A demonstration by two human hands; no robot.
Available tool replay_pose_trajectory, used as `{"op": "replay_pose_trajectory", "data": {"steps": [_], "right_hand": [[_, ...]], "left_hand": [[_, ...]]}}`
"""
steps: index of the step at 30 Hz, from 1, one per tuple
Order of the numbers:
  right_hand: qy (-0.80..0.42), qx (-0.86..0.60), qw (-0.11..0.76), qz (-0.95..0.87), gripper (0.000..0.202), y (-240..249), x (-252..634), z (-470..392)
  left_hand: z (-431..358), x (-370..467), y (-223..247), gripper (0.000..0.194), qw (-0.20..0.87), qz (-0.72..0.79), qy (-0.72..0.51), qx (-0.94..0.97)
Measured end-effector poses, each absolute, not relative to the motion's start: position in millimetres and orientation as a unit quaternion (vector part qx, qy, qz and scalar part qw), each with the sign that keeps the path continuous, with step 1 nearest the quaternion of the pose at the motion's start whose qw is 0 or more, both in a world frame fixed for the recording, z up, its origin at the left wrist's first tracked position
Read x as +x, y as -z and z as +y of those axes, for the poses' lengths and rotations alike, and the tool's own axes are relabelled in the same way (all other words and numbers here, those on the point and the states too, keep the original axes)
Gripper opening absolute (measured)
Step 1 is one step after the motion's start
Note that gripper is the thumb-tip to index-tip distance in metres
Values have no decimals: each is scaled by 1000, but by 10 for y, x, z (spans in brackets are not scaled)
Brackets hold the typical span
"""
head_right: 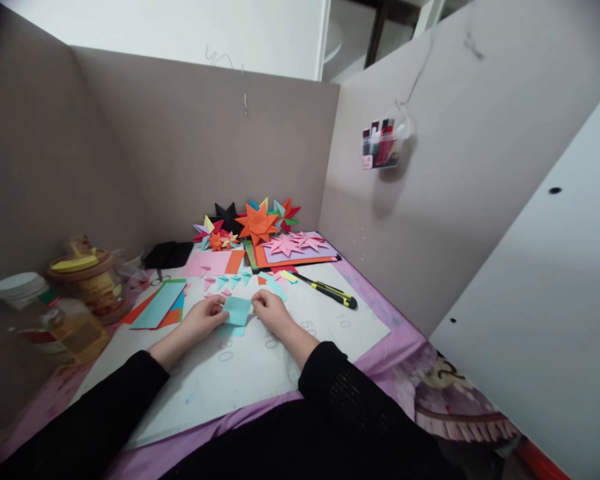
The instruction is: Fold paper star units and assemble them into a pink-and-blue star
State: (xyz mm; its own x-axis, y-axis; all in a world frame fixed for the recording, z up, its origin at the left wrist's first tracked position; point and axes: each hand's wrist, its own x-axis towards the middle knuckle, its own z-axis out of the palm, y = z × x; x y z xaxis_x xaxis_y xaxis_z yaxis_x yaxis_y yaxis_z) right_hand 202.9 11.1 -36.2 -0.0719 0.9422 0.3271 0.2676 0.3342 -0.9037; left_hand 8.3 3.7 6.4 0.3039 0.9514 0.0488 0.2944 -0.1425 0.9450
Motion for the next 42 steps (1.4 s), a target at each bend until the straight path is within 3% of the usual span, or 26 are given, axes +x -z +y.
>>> {"op": "replay_pose_trajectory", "data": {"steps": [7,11,14,20,25,42], "right_hand": [[-287,-401,500,-712,42,215,2028,-38],[-194,-370,510,-752,20,147,2015,-89],[-217,-399,531,-715,6,153,2027,-69],[-281,-425,518,-688,2,200,2038,-57],[-302,-428,518,-677,10,212,2032,-67],[-288,-410,516,-695,22,245,2043,-49]], "left_hand": [[53,72,-63,40,504,481,-398,598],[31,88,-67,48,521,461,-395,600],[30,116,-60,46,502,450,-409,615],[17,162,-43,35,456,429,-403,667],[14,159,-11,20,428,442,-386,687],[24,142,-22,19,460,459,-395,649]]}}
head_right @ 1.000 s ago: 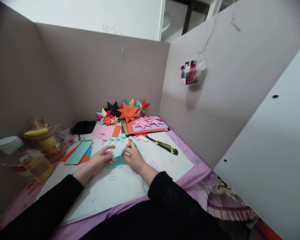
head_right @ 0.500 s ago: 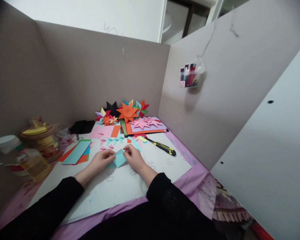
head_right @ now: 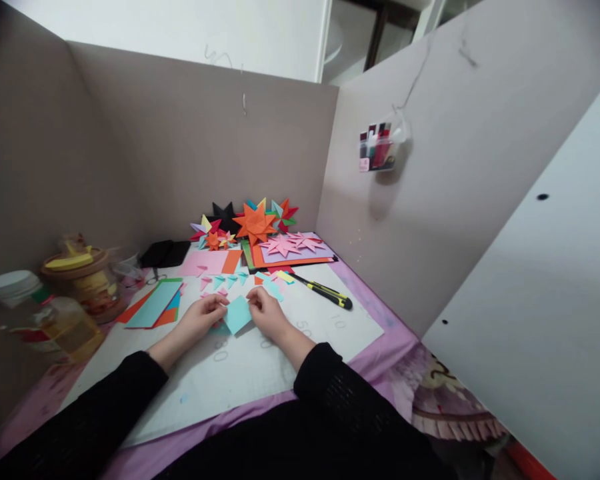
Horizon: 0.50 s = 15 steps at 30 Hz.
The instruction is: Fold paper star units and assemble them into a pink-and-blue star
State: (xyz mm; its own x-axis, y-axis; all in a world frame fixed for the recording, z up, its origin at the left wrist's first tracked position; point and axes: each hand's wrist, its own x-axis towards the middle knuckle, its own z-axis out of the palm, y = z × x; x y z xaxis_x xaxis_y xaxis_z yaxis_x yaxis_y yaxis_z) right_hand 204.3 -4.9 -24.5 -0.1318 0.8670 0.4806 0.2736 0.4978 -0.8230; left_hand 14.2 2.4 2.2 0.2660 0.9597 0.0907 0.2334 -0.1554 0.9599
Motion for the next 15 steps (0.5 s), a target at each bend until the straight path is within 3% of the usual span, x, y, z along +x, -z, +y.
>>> {"op": "replay_pose_trajectory", "data": {"steps": [8,15], "right_hand": [[-254,-370,504,-738,35,206,2061,-45],[-237,-384,512,-731,26,189,2047,-60]], "left_hand": [[38,109,-72,7,477,463,-432,610],[67,74,-63,18,504,473,-426,584]]}}
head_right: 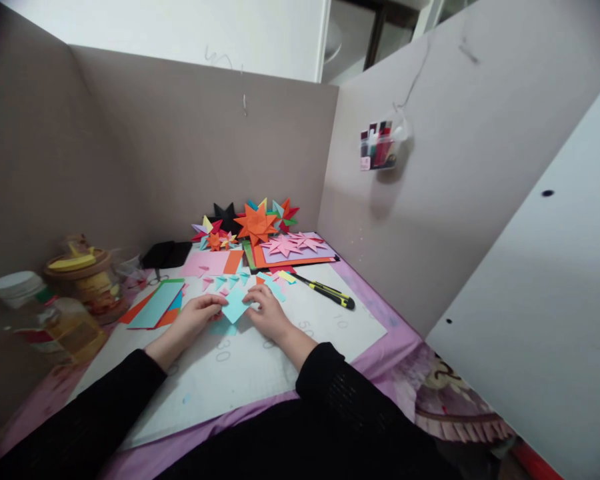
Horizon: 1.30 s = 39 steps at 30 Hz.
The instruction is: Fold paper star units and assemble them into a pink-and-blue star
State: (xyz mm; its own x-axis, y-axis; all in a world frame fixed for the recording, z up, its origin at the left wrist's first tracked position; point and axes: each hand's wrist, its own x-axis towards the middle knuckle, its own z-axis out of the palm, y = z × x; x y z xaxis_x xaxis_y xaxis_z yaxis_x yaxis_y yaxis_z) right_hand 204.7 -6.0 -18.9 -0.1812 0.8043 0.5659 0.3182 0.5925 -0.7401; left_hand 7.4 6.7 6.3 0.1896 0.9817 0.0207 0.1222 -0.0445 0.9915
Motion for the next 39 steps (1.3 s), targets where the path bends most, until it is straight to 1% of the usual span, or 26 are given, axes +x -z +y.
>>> {"op": "replay_pose_trajectory", "data": {"steps": [3,7,11,13,18,21,23,25,31,36,39], "right_hand": [[-239,-396,518,-719,24,183,2052,-66],[-278,-363,522,-720,24,161,2048,-78],[-322,-339,507,-724,13,127,2022,-107],[-336,-345,514,-710,9,119,2017,-111],[-356,-374,539,-665,4,137,2035,-74],[-352,-377,541,-664,7,142,2039,-72],[-344,-372,539,-672,15,130,2038,-91],[-338,-367,533,-684,18,112,2039,-112],[-345,-399,540,-656,4,116,2046,-93],[-370,-401,568,-616,11,165,2015,-61],[-372,-405,576,-605,11,160,1998,-76]], "left_hand": [[55,80,-60,17,515,468,-418,584],[37,99,-64,12,512,455,-415,599],[24,114,-59,19,495,441,-426,616],[17,117,-50,22,491,434,-426,624],[3,119,-32,21,490,430,-421,631],[1,124,-38,21,489,438,-421,626],[2,130,-47,21,489,443,-422,621],[2,137,-56,21,491,447,-422,618],[-19,149,-84,19,484,445,-417,628],[-41,137,-97,15,446,438,-402,668],[-59,129,-122,19,414,431,-398,696]]}}
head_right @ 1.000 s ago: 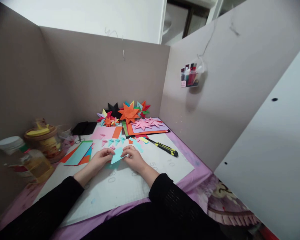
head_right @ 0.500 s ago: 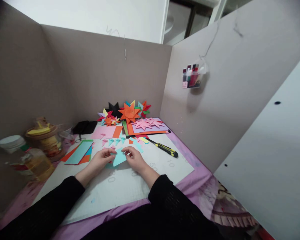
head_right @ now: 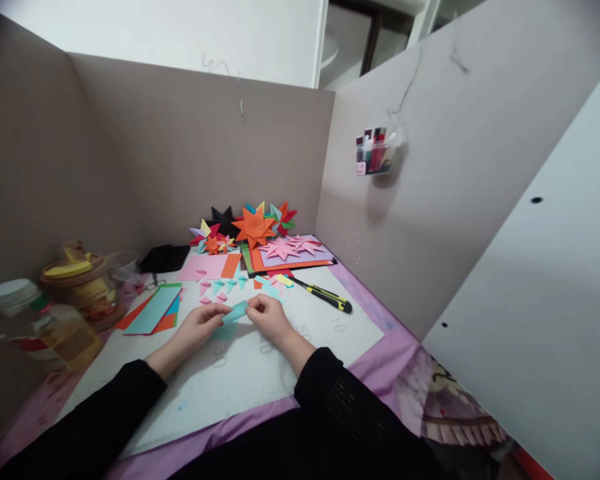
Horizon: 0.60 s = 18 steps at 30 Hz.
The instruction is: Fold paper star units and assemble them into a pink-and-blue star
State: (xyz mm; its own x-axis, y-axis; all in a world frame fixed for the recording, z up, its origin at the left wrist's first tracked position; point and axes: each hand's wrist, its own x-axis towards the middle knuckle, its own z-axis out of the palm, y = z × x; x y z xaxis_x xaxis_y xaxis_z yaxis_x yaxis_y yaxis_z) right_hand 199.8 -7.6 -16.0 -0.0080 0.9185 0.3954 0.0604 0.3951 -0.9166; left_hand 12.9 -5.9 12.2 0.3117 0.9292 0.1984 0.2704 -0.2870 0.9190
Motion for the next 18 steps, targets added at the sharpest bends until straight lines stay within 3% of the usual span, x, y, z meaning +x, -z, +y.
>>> {"op": "replay_pose_trajectory", "data": {"steps": [10,18], "right_hand": [[-381,-405,572,-603,6,182,1979,-82],[-407,-395,590,-574,9,172,1967,-66]], "left_hand": [[-115,138,-134,17,280,431,-399,759],[-103,144,-114,23,280,454,-381,755]]}}
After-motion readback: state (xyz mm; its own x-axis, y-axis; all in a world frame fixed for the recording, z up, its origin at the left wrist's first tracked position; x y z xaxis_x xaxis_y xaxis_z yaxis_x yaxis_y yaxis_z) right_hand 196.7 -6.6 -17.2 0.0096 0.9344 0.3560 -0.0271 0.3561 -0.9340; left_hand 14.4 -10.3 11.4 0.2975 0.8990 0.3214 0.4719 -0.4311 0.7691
